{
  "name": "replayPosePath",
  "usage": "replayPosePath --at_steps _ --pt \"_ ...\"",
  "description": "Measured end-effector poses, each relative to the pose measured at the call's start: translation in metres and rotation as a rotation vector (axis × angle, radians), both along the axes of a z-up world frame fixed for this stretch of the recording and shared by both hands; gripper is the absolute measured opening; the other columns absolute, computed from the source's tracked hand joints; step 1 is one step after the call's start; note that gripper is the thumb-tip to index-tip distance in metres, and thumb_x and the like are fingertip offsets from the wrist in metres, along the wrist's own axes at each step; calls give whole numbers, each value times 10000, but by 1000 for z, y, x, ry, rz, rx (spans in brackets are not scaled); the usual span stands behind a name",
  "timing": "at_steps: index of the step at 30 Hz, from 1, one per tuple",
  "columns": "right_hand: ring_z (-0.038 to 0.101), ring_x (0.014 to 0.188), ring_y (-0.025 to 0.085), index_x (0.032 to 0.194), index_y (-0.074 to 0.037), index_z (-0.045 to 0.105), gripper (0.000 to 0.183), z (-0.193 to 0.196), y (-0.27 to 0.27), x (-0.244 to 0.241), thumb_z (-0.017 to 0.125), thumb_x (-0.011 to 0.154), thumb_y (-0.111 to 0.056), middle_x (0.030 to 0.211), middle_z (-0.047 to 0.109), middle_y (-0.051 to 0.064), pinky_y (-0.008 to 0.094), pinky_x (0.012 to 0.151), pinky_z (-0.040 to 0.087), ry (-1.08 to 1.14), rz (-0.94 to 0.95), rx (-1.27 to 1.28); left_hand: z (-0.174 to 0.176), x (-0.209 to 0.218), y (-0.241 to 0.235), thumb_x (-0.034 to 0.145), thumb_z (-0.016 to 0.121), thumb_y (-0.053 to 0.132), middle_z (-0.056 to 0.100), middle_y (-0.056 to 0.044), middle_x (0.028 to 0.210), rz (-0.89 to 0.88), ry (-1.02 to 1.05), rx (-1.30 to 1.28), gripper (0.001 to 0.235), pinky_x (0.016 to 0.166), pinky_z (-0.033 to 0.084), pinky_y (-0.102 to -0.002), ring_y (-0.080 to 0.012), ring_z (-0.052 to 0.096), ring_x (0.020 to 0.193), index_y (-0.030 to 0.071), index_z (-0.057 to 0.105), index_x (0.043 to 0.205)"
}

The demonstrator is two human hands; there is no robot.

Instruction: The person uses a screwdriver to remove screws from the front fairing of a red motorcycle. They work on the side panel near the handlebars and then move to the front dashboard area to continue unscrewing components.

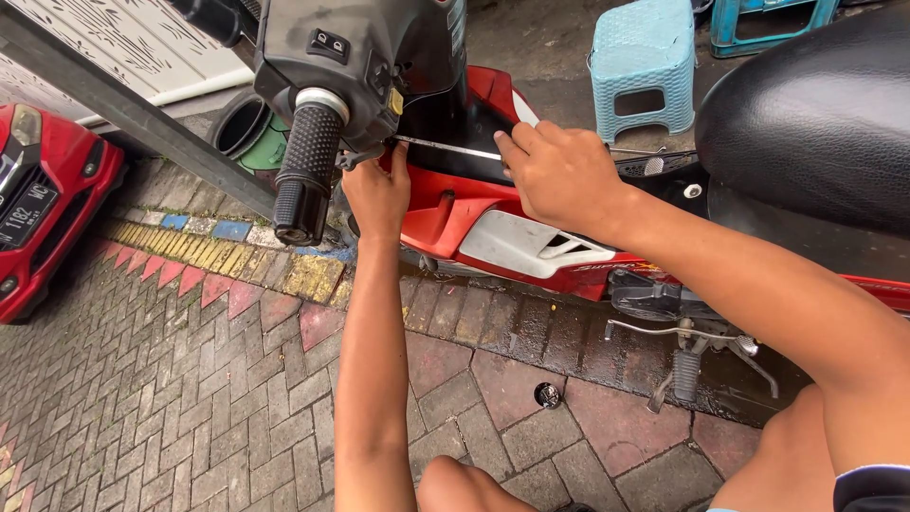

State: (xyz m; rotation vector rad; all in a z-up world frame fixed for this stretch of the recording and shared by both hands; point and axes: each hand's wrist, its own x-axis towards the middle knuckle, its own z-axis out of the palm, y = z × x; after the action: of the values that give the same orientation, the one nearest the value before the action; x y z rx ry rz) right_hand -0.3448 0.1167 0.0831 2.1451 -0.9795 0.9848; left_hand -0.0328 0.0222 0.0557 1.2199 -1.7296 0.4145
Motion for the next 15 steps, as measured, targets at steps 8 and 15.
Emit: replayPosePath --at_steps 8,15 --pt "686 646 201 1177 -59 742 277 -15 -23 -12 534 1041 -181 764 677 63 290 580 463 -38 27 47 -18 12 -8 1013 755 251 584 -86 559 94 -48 -15 296 460 441 -351 -271 592 461 35 673 1198" --pt "662 547 235 1042 -19 626 187 -13 -28 -18 570 1006 -194 838 566 67 341 542 554 -20 64 112 -17 16 -17 1022 761 193 693 -149 909 -19 -62 -50 432 665 559 -493 -443 700 811 80 572 1395"
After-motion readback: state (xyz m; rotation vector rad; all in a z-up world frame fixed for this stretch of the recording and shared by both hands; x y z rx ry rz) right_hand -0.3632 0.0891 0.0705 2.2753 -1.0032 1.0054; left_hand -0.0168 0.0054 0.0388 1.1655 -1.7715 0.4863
